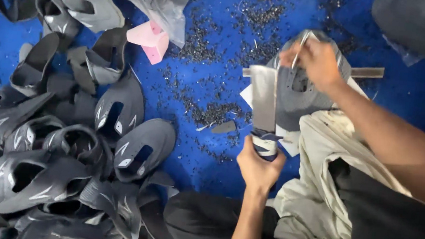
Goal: Trim excess material and punch holes into shoe uppers using a knife and a handheld punch tool.
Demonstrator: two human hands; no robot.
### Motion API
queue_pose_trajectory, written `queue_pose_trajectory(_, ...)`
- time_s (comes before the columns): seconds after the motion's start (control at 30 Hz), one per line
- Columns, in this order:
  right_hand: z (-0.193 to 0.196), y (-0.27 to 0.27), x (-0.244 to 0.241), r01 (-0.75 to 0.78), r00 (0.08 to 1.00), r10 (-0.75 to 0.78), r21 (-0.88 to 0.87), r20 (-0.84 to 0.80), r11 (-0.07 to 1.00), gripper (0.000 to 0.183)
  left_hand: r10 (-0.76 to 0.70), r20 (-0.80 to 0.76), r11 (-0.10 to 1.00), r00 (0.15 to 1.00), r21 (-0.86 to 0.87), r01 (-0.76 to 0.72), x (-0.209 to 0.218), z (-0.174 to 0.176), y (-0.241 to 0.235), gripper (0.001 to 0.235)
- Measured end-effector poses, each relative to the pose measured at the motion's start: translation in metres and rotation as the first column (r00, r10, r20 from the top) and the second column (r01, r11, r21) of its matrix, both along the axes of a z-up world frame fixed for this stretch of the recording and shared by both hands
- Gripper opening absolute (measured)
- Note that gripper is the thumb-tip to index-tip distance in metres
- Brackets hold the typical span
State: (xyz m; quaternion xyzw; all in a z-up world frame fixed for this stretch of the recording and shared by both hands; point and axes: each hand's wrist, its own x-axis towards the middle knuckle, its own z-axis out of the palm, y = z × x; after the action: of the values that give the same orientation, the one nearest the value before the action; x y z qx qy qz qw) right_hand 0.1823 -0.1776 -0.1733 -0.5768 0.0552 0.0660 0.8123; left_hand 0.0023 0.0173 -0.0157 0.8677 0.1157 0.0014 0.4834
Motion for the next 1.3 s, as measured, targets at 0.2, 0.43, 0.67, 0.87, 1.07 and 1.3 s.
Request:
queue_pose_trajectory(0.2, 0.016, -0.003, 0.014, -0.033, 0.999, 0.039, -0.166, 0.029, 0.986, 0.013, 0.035, 0.436, 0.987, 0.899, -0.159, 0.038, 0.011, 0.075, 0.008, 0.042)
queue_pose_trajectory(0.43, 0.029, 0.003, -0.018, 0.225, 0.844, 0.368, -0.880, 0.390, 0.418, 0.032, -0.054, 0.195, 0.994, 0.979, -0.079, 0.071, 0.016, -0.042, 0.001, 0.046)
queue_pose_trajectory(0.67, 0.011, -0.013, 0.033, 0.030, 1.000, -0.030, -0.118, 0.001, 0.993, 0.021, 0.045, 0.032, 0.997, 0.998, -0.061, -0.043, 0.016, 0.057, 0.002, 0.035)
queue_pose_trajectory(0.87, 0.007, -0.009, 0.022, 0.036, 0.975, 0.049, -0.374, 0.216, 0.927, 0.012, -0.137, 0.278, 0.988, 0.951, 0.113, 0.110, 0.029, 0.124, 0.010, 0.041)
queue_pose_trajectory(1.07, 0.049, -0.006, 0.003, 0.225, 0.851, 0.245, -0.745, 0.464, 0.628, 0.030, -0.157, 0.289, 0.988, 0.944, 0.043, 0.151, 0.055, -0.007, -0.005, 0.041)
queue_pose_trajectory(1.3, -0.017, -0.098, 0.004, 0.466, 0.882, -0.448, 0.417, -0.148, 0.780, 0.026, -0.028, -0.831, 0.831, 0.555, 0.289, 0.475, -0.089, 0.016, 0.064, 0.069)
